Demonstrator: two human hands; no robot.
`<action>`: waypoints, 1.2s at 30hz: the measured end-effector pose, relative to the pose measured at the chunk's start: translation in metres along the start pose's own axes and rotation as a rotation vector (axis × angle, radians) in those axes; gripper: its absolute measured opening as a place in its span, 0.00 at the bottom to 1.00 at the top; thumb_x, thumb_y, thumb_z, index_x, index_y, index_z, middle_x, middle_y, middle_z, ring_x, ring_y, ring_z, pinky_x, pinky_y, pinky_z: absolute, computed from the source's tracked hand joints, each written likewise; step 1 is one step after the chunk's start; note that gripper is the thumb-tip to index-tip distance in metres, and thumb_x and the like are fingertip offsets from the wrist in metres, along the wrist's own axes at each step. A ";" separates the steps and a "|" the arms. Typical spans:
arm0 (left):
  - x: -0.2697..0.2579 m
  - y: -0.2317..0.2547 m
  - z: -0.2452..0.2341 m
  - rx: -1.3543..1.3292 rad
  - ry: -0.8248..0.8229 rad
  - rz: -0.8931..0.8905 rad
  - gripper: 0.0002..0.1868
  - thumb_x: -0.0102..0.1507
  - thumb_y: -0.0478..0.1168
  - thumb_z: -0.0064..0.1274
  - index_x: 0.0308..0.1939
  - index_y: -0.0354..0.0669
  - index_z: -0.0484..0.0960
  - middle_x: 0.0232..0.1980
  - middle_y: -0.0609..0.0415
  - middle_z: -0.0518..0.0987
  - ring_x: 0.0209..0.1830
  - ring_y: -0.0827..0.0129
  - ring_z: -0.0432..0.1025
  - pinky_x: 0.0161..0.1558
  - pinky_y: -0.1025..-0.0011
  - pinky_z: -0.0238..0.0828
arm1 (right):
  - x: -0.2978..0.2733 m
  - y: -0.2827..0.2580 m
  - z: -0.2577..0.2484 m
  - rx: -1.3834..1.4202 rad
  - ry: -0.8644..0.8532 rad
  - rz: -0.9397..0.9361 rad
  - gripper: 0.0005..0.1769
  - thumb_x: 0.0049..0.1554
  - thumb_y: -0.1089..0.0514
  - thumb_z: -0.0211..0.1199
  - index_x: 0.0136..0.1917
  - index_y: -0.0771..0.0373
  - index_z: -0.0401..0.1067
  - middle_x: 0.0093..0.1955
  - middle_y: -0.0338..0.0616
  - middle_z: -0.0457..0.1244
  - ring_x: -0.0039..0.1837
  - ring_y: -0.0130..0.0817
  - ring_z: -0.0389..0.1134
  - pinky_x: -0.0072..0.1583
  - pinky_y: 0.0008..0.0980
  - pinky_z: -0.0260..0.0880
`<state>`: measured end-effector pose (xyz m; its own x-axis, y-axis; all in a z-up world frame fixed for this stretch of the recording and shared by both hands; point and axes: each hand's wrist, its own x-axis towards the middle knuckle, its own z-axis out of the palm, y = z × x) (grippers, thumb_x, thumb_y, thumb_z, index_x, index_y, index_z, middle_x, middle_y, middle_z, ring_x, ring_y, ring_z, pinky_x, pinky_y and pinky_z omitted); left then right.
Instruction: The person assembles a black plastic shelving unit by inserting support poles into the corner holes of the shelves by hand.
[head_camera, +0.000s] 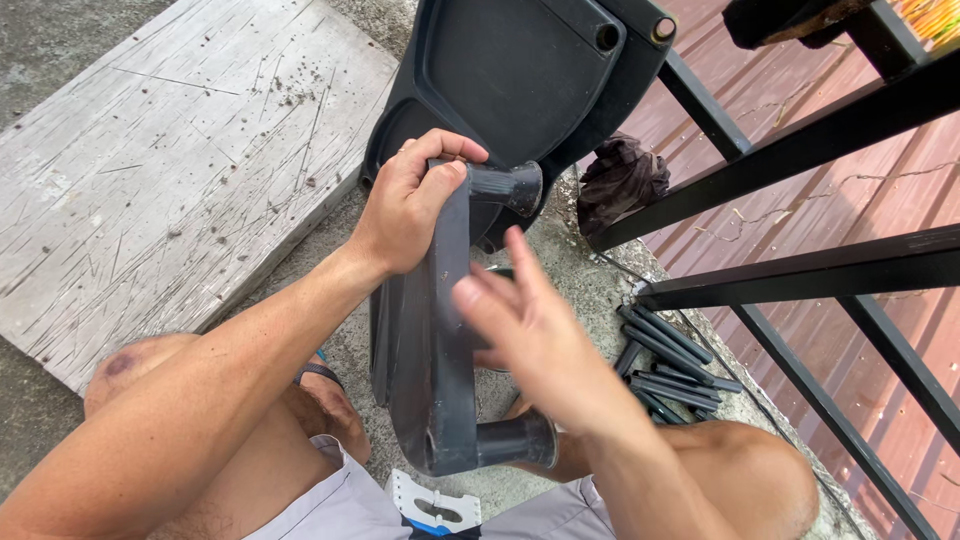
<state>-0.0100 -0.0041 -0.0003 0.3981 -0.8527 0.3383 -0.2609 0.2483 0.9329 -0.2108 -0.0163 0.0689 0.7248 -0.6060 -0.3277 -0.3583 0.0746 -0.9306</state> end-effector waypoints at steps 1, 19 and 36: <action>0.000 0.001 0.004 0.063 0.046 0.008 0.15 0.69 0.43 0.43 0.50 0.40 0.82 0.40 0.56 0.75 0.45 0.70 0.67 0.51 0.69 0.65 | -0.010 -0.002 0.011 -0.001 0.009 0.002 0.55 0.62 0.37 0.60 0.84 0.63 0.30 0.79 0.67 0.51 0.72 0.49 0.65 0.59 0.51 0.77; -0.002 0.018 0.012 0.095 -0.234 0.271 0.22 0.77 0.52 0.42 0.62 0.37 0.78 0.54 0.52 0.80 0.54 0.69 0.75 0.55 0.70 0.70 | -0.044 0.010 -0.021 -0.407 0.124 0.088 0.46 0.49 0.60 0.67 0.77 0.59 0.50 0.60 0.53 0.70 0.61 0.40 0.75 0.61 0.36 0.72; 0.004 -0.010 -0.009 0.373 -0.400 -0.157 0.34 0.68 0.62 0.44 0.67 0.40 0.74 0.55 0.47 0.82 0.55 0.62 0.76 0.55 0.65 0.72 | -0.050 0.013 -0.039 -0.400 0.156 0.026 0.42 0.49 0.53 0.70 0.73 0.60 0.57 0.53 0.53 0.73 0.56 0.43 0.77 0.57 0.39 0.74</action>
<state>0.0021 -0.0053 -0.0072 0.1121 -0.9920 0.0579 -0.5475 -0.0130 0.8367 -0.2748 -0.0157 0.0793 0.6255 -0.7231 -0.2929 -0.5977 -0.2028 -0.7756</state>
